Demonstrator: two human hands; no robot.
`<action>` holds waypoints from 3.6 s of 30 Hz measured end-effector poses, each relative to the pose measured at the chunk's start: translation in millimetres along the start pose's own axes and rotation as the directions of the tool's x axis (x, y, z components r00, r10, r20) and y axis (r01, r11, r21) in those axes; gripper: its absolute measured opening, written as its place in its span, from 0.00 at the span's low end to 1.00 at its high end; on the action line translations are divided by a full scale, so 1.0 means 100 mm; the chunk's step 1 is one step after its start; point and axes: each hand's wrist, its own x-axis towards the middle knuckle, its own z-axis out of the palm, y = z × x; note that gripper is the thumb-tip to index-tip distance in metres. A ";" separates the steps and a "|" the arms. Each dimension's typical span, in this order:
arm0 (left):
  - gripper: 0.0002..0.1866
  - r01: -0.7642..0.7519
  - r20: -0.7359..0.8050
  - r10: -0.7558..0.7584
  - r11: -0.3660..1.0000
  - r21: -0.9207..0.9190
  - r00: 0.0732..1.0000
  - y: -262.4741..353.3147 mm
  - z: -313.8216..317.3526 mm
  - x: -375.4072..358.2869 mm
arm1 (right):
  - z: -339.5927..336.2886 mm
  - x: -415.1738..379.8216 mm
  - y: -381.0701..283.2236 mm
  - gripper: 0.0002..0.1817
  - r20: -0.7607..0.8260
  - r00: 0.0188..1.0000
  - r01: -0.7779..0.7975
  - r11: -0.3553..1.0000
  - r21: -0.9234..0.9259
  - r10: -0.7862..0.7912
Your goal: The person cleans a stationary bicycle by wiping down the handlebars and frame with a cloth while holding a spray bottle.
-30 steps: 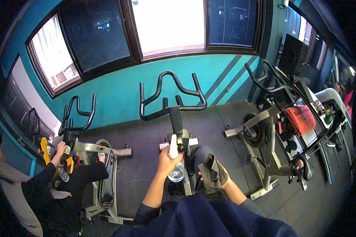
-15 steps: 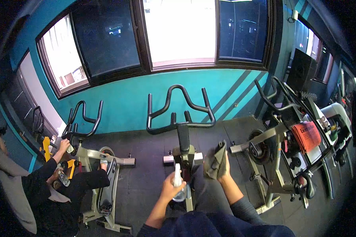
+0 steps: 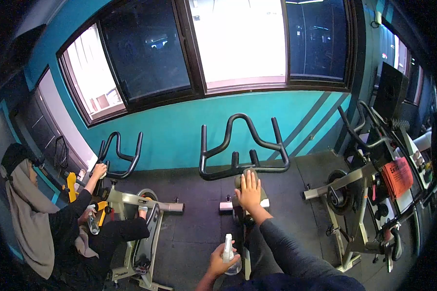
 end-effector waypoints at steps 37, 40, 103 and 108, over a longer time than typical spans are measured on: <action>0.28 -0.186 -0.027 0.184 0.980 -0.065 0.982 -0.18 0.08 -0.14 | -0.23 -0.54 0.17 0.25 0.084 0.976 0.207 0.977 -0.044 -0.202; 0.28 -0.130 -0.020 0.129 0.985 -0.117 0.992 -0.16 0.09 -0.06 | -0.22 -0.43 0.16 0.24 0.055 0.982 0.185 0.982 -0.042 -0.182; 0.29 -0.234 0.063 0.236 0.972 -0.035 0.970 -0.11 0.19 -0.17 | -0.19 -0.50 0.19 0.18 -0.023 0.983 0.185 0.972 0.148 -0.183; 0.29 -0.214 0.062 0.211 0.976 0.043 0.976 -0.22 0.14 -0.14 | -0.11 -0.15 0.18 0.14 -0.050 0.988 0.153 0.972 0.179 -0.147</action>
